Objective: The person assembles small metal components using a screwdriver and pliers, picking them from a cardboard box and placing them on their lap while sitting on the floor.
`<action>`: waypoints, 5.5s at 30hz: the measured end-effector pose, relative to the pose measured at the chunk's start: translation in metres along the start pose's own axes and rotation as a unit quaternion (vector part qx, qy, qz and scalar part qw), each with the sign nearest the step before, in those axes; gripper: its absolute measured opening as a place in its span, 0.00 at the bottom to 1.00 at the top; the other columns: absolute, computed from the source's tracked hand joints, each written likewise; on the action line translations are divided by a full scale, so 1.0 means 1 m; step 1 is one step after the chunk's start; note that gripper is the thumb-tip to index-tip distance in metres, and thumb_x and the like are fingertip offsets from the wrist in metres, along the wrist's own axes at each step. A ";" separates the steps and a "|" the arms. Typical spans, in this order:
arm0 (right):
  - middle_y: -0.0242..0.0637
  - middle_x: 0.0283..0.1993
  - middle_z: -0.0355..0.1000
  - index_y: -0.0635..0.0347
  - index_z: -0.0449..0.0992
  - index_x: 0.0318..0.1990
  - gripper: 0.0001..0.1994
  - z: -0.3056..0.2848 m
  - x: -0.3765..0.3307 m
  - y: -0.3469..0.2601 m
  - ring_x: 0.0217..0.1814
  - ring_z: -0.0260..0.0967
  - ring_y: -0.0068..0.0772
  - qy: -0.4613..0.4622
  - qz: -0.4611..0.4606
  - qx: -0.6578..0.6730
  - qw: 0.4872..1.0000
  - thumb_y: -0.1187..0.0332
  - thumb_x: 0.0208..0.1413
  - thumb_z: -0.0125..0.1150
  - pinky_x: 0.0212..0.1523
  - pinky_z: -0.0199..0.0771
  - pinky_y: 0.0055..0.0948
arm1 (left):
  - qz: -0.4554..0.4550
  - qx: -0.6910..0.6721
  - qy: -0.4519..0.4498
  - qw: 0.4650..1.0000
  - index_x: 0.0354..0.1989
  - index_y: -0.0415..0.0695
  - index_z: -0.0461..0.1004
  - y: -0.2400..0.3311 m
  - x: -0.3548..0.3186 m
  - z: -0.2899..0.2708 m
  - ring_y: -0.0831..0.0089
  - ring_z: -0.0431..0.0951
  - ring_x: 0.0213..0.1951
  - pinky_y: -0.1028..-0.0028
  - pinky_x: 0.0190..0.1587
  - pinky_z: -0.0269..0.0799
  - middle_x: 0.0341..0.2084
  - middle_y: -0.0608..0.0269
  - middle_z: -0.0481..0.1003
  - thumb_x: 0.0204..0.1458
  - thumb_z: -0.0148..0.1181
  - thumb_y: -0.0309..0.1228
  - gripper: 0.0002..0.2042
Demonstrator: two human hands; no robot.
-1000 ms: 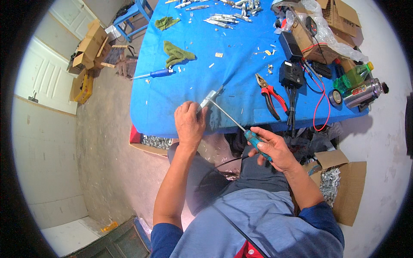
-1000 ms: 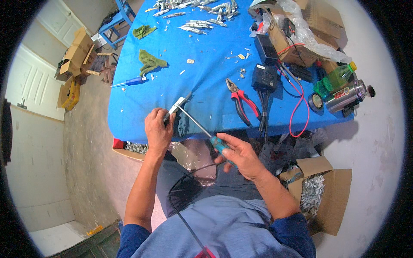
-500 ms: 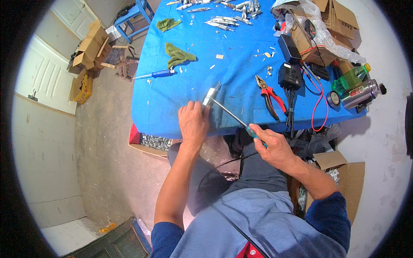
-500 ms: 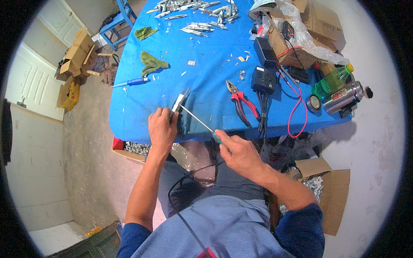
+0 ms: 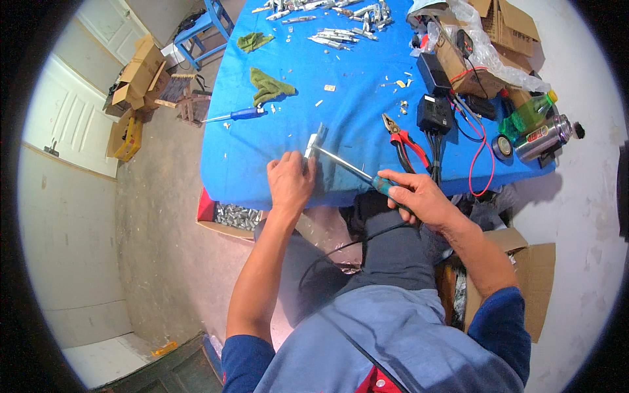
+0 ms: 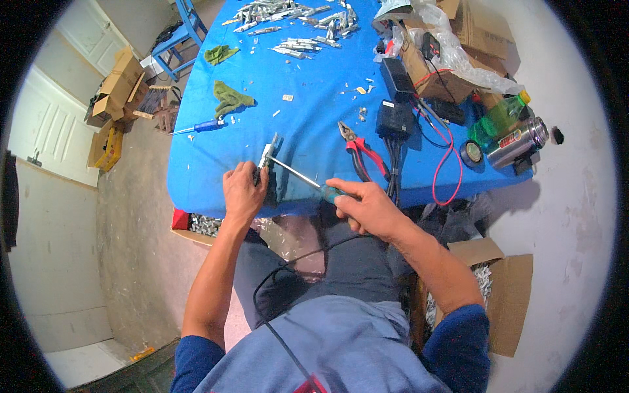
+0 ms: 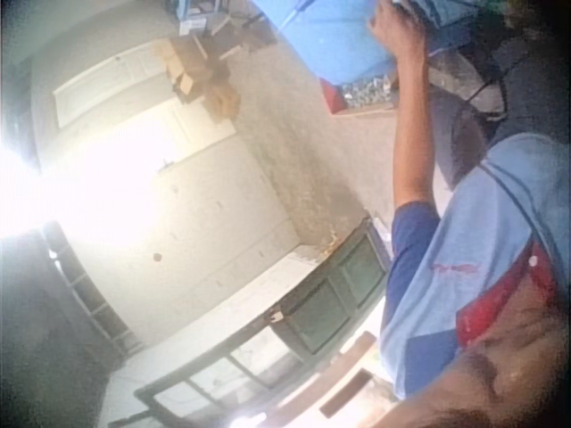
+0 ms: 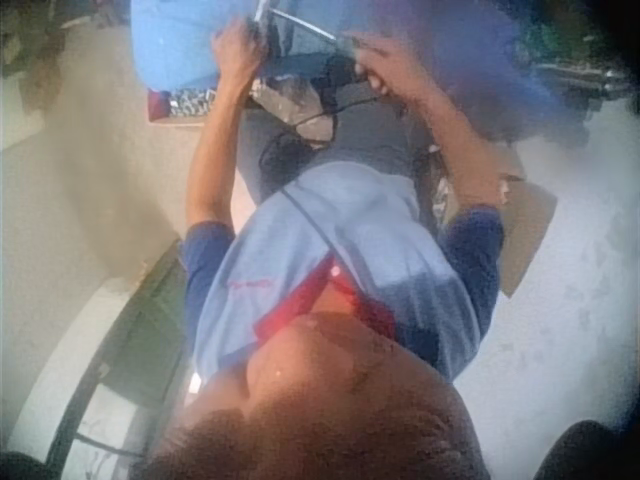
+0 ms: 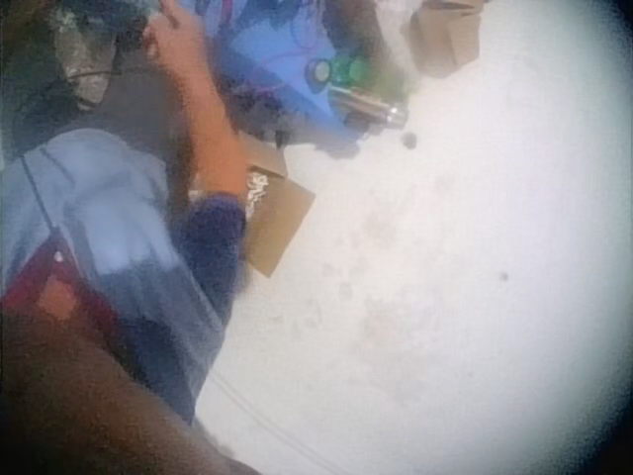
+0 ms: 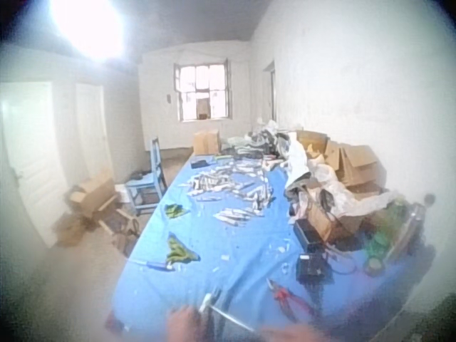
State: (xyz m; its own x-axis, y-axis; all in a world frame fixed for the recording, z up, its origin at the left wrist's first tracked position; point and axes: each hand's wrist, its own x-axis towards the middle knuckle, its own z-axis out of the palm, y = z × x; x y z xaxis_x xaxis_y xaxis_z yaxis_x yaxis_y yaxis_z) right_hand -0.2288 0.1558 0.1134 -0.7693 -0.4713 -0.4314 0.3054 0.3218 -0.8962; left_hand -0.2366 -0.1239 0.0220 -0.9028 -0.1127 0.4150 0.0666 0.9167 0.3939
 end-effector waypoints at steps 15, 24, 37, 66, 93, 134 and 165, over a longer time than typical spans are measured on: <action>0.36 0.34 0.75 0.59 0.68 0.64 0.21 0.009 0.003 0.022 0.32 0.74 0.22 0.042 -0.029 0.035 0.998 0.68 0.64 0.53 0.28 0.75 0.22 | 0.000 0.001 -0.001 1.000 0.28 0.41 0.72 0.001 -0.002 0.002 0.52 0.74 0.33 0.59 0.43 0.64 0.28 0.53 0.74 0.54 0.63 0.37 0.12; 0.45 0.29 0.73 0.56 0.75 0.56 0.18 0.026 0.003 0.015 0.27 0.73 0.49 0.165 -0.279 -0.485 0.812 0.68 0.57 0.58 0.31 0.74 0.45 | -0.011 0.026 -0.013 1.000 0.27 0.40 0.70 0.009 0.004 0.002 0.51 0.74 0.32 0.58 0.42 0.63 0.27 0.51 0.74 0.55 0.60 0.37 0.13; 0.29 0.29 0.73 0.60 0.73 0.60 0.19 0.001 0.006 0.015 0.21 0.63 0.13 0.051 -0.025 0.019 0.998 0.66 0.64 0.55 0.22 0.64 0.15 | -0.025 -0.020 -0.005 0.999 0.26 0.39 0.70 0.011 0.000 0.002 0.49 0.73 0.30 0.56 0.41 0.63 0.27 0.48 0.74 0.52 0.62 0.34 0.12; 0.37 0.28 0.73 0.58 0.77 0.55 0.16 -0.006 0.025 0.002 0.19 0.64 0.23 0.059 -0.116 -0.121 0.984 0.64 0.62 0.56 0.22 0.67 0.23 | -0.048 -0.026 -0.013 0.998 0.25 0.39 0.72 0.002 -0.002 0.010 0.48 0.75 0.31 0.55 0.38 0.63 0.26 0.49 0.75 0.51 0.61 0.37 0.13; 0.27 0.27 0.72 0.56 0.74 0.58 0.17 -0.020 0.041 -0.022 0.23 0.66 0.15 -0.006 -0.071 -0.181 0.981 0.62 0.65 0.55 0.20 0.64 0.21 | -0.050 -0.044 0.007 0.998 0.23 0.39 0.72 0.001 0.001 0.013 0.47 0.74 0.28 0.56 0.36 0.64 0.23 0.49 0.75 0.50 0.62 0.36 0.13; 0.30 0.32 0.73 0.55 0.74 0.58 0.19 -0.025 0.014 -0.005 0.23 0.66 0.17 0.014 -0.151 -0.180 0.972 0.63 0.60 0.60 0.23 0.67 0.22 | -0.084 -0.060 -0.056 0.993 0.23 0.35 0.73 0.005 -0.004 -0.010 0.48 0.75 0.25 0.57 0.29 0.67 0.19 0.45 0.74 0.55 0.61 0.43 0.21; 0.41 0.43 0.77 0.64 0.68 0.51 0.17 0.085 0.093 0.007 0.38 0.75 0.25 0.000 -0.164 0.241 0.956 0.69 0.57 0.65 0.33 0.75 0.22 | -0.335 -0.741 -0.217 0.540 0.38 0.44 0.71 0.034 -0.089 -0.037 0.79 0.63 0.22 0.77 0.32 0.64 0.25 0.68 0.69 0.66 0.44 0.50 0.21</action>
State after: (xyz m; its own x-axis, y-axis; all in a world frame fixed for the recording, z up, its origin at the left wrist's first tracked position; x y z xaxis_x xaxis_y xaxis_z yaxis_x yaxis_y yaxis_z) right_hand -0.2500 0.0441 0.0588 -0.8680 -0.4822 -0.1183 0.2707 -0.2599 -0.9269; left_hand -0.1385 -0.0970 0.0289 -0.9285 0.1667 -0.3318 -0.3599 -0.6239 0.6937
